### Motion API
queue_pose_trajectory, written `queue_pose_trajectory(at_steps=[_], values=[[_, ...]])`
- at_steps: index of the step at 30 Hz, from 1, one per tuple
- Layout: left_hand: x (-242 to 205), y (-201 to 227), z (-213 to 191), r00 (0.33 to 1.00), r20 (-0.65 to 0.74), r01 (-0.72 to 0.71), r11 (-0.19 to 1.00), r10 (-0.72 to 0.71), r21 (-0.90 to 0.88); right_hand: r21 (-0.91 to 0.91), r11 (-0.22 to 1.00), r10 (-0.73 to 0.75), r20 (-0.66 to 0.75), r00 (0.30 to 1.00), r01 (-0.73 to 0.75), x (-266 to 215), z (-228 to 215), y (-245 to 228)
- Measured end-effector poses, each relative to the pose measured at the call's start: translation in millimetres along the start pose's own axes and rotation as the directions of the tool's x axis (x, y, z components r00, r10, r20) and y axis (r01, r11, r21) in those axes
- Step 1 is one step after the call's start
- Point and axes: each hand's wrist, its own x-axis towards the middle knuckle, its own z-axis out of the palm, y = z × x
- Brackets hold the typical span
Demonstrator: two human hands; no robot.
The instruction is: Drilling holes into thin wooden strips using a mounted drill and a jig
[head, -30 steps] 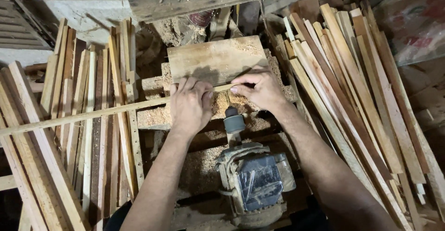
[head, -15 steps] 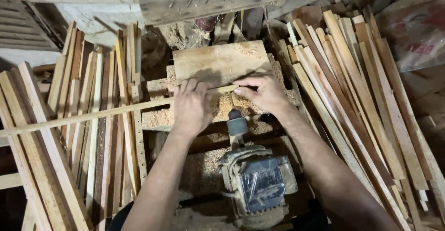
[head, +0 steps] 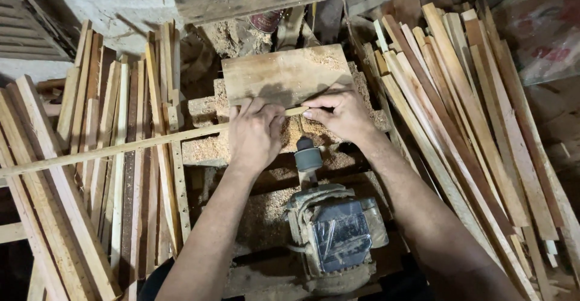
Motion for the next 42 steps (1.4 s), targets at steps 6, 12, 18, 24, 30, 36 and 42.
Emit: queue_pose_trajectory(at_steps=[6,12,18,24,30,36,42], values=[[0.2,2.1,-1.7,1.0,0.017,0.002,1.0,-0.003,0.009,-0.046,0.999,0.011,0.05,0.999,-0.008,3.2,-6.3,-11.0],[-0.2,3.6,-5.3,1.0,0.007,-0.012,1.0,0.012,-0.013,-0.076,0.997,0.034,0.044,0.998,-0.031,-0.9,-1.7,-2.1],[-0.1,5.1,-1.5,1.0,-0.006,0.012,1.0,-0.012,0.012,0.019,0.989,0.145,0.035,0.989,-0.146,9.5,-6.8,-21.8],[-28.1,-61.4,-85.0,0.99,0.021,0.127,0.955,-0.138,0.269,0.224,0.915,0.361,-0.088,0.928,-0.334,12.1,-42.9,-28.2],[-71.1,-45.7,-185.2,0.837,0.304,0.453,0.888,-0.456,0.082,0.63,0.524,0.763,-0.048,0.645,-0.573,22.8,-70.8,-101.6],[-122.6,-36.4,-209.4,0.786,0.229,0.6,0.797,-0.574,-0.065,0.409,0.513,0.78,0.147,0.609,-0.755,25.4,-63.0,-229.3],[-157.4,4.1,-248.7,0.57,0.274,0.768,0.384,-0.774,-0.513,0.376,0.497,0.63,0.462,0.623,-0.782,-15.1,61.3,-308.8]])
